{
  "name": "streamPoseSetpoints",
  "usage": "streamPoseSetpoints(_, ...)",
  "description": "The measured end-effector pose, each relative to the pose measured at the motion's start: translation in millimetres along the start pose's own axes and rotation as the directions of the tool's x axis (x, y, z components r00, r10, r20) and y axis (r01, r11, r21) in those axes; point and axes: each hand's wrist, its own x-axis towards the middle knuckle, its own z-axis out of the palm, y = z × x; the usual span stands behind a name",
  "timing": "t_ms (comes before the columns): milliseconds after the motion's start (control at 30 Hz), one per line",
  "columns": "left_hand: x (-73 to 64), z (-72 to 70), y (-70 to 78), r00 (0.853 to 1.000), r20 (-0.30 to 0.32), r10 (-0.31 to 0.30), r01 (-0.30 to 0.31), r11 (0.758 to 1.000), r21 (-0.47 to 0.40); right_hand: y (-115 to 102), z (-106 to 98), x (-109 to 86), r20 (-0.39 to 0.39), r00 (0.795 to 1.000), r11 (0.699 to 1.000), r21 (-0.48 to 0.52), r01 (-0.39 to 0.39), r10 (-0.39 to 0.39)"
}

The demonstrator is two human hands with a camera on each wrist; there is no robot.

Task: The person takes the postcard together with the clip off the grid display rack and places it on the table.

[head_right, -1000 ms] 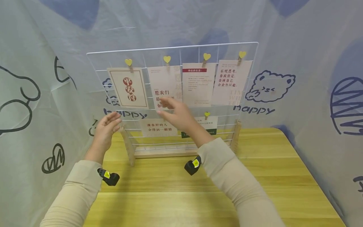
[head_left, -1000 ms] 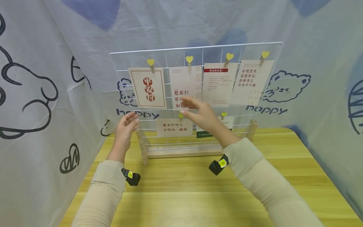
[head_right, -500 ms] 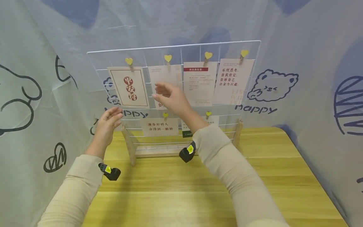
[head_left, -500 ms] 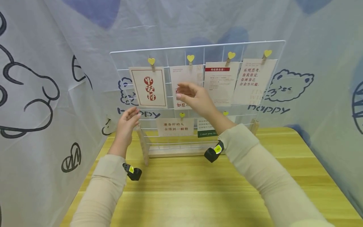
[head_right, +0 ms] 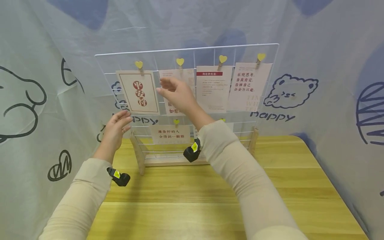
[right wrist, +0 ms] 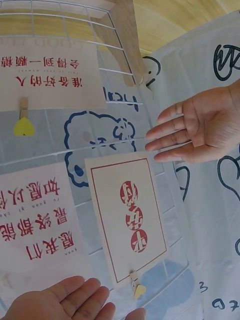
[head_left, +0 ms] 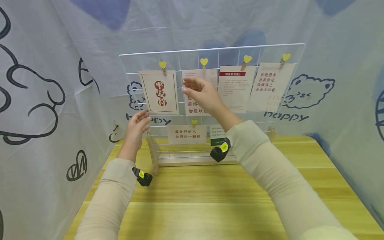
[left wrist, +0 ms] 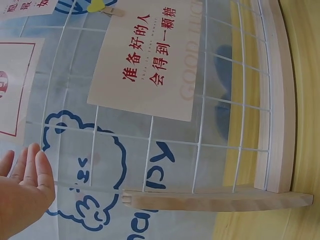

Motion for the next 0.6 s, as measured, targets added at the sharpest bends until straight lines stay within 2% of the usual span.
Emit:
streamPoseSetpoints(200,6.2,1.8,3.1,0.999,-0.014,-0.032,0.031,0.999,-0.023,10,2,19.7,-0.010,1.000,1.000,-0.016,0.014,-0.014)
streamPoseSetpoints(333,8.1,2.9,5.7,0.999,-0.015,-0.040,0.040,0.999,-0.034,5,5,26.5,-0.013,1.000,0.998,-0.050,0.025,-0.025)
streamPoseSetpoints(600,11.9,1.8,7.2,0.998,0.000,-0.055,0.055,0.998,-0.029,-8,12,38.2,-0.001,1.000,1.000,-0.003,0.001,-0.001)
